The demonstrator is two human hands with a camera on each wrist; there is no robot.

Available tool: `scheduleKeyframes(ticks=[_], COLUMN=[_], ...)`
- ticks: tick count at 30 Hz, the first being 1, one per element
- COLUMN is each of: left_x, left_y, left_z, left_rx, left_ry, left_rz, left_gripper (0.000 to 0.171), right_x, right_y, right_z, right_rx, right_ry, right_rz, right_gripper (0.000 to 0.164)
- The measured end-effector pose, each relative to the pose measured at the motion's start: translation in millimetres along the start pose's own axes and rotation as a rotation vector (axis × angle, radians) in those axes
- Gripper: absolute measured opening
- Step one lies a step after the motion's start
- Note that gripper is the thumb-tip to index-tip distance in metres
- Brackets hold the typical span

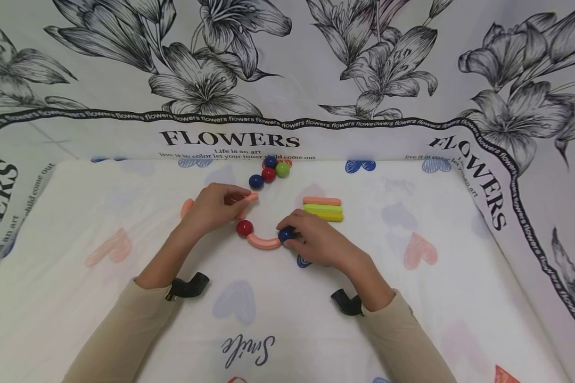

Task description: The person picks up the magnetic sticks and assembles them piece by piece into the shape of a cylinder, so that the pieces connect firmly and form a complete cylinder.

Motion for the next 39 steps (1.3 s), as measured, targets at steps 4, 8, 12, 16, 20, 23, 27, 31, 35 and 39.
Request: scheduleKeyframes(ticks=[4, 8, 12, 16, 20, 23, 27, 31, 35, 39], left_x=[0.6, 0.7, 0.9, 1.6, 2.3, 2.6, 3.0, 2.3, 1.6, 1.3], left_y=[1.1, 1.8, 2.0, 2.3, 2.6, 2.8, 3.0, 2.6, 2.4, 1.6], left_z=[-0.4, -0.7, -0.1, 1.3, 3.0, 3.5, 5.2, 5.6, 5.1, 4.5], left_rx=[0.016, 0.035, 0.05, 0.056, 0.062, 0.064, 0.067, 0.066, 0.064, 0.068], left_ry=[-0.02, -0.021, -0.031, -0.037, -0.025, -0.021, -0.018, -0.019, -0.017, -0.013], left_rz=[0.024, 0.029, 0.036, 0.048, 0.057, 0.057, 0.067, 0.077, 0.085, 0.089], left_gripper=[0.038, 0.039, 0.037, 0.035, 0.035, 0.034, 0.035, 0.038, 0.037, 0.035], right_x=[0.1, 0.3, -0.4, -0.2, 0.3, 0.5, 2.0, 2.4, 1.7, 2.2], right_y=[-0.2, -0.5, -0.7, -0.9, -1.0, -1.2, -0.7, 0.8, 2.5, 2.8], right_z=[-0.1, 0.2, -0.4, -1.7, -3.9, -5.2, -6.3, -6.5, -6.5, -6.5], right_rx=[0.016, 0.029, 0.035, 0.047, 0.058, 0.06, 0.053, 0.058, 0.065, 0.082], right_ry=[0.001, -0.006, -0.006, 0.009, 0.023, 0.025, 0.017, 0.014, 0.015, 0.025], right_rz=[-0.002, -0.007, -0.017, -0.028, -0.041, -0.056, -0.073, -0.092, -0.116, -0.14], right_gripper=[0.034, 0.034, 0.038, 0.044, 0.044, 0.041, 0.038, 0.038, 0.037, 0.036])
Point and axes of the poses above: each hand's wrist, its own x-axis towards the middle knuckle, its own y-axis out of the palm, z = x × y, the point moved 3 cm from there along x, towards the middle knuckle, and after that the axes turned 11 degrees about -y, right-handed, at the moved point
